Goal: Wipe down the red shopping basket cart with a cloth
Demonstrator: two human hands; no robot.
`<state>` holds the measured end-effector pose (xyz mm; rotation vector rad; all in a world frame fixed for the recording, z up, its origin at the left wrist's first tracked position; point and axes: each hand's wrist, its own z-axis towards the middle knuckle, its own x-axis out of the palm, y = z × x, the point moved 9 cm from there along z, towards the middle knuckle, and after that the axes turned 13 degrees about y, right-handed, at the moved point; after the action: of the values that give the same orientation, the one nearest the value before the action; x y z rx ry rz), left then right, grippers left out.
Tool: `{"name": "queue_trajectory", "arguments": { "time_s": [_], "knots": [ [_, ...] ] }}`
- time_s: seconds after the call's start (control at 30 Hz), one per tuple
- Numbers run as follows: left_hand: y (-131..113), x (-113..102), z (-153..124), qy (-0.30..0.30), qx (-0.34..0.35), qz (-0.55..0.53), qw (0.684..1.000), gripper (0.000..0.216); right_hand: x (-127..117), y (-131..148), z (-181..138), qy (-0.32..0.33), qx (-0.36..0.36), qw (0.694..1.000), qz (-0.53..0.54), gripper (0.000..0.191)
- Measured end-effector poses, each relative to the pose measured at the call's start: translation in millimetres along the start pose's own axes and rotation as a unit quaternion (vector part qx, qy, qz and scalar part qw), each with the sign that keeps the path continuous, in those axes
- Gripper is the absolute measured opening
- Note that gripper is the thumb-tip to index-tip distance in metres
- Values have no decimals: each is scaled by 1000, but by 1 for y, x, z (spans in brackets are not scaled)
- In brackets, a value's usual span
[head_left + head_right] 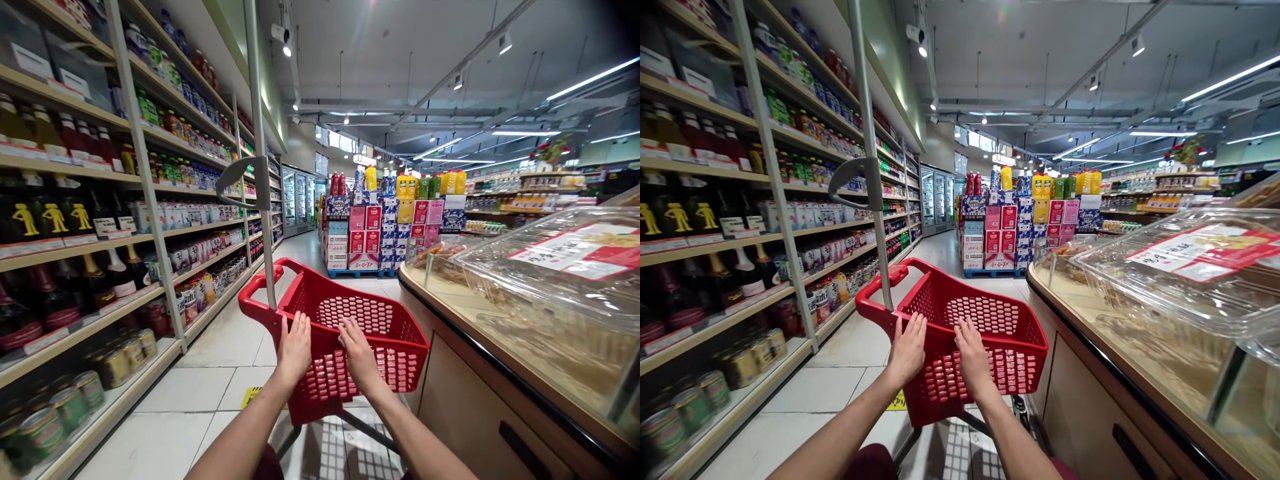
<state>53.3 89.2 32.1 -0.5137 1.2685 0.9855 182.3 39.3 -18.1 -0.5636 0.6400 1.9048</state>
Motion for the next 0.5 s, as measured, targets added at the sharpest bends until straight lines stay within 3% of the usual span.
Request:
{"name": "queue_trajectory", "arguments": {
  "time_s": [0.1, 0.2, 0.27, 0.4, 0.5],
  "knots": [
    [1, 2, -1, 7, 13, 9, 1000, 64, -10, -18, 5, 0, -15, 1000, -1, 45],
    [-3, 7, -5, -3, 13, -1, 1000, 65, -48, -56, -3, -89, 72, 993, 6, 44],
    [-4, 9, -8, -11, -7, -9, 1000, 66, -61, -64, -3, -116, 106, 987, 13, 46],
    [-8, 6, -14, -4, -3, 11, 1000, 65, -27, -50, -5, 14, 47, 999, 16, 45],
    [-10, 3, -20, 11, 16, 29, 999, 64, -13, -88, -41, 79, 82, 994, -6, 48]
  ]
}}
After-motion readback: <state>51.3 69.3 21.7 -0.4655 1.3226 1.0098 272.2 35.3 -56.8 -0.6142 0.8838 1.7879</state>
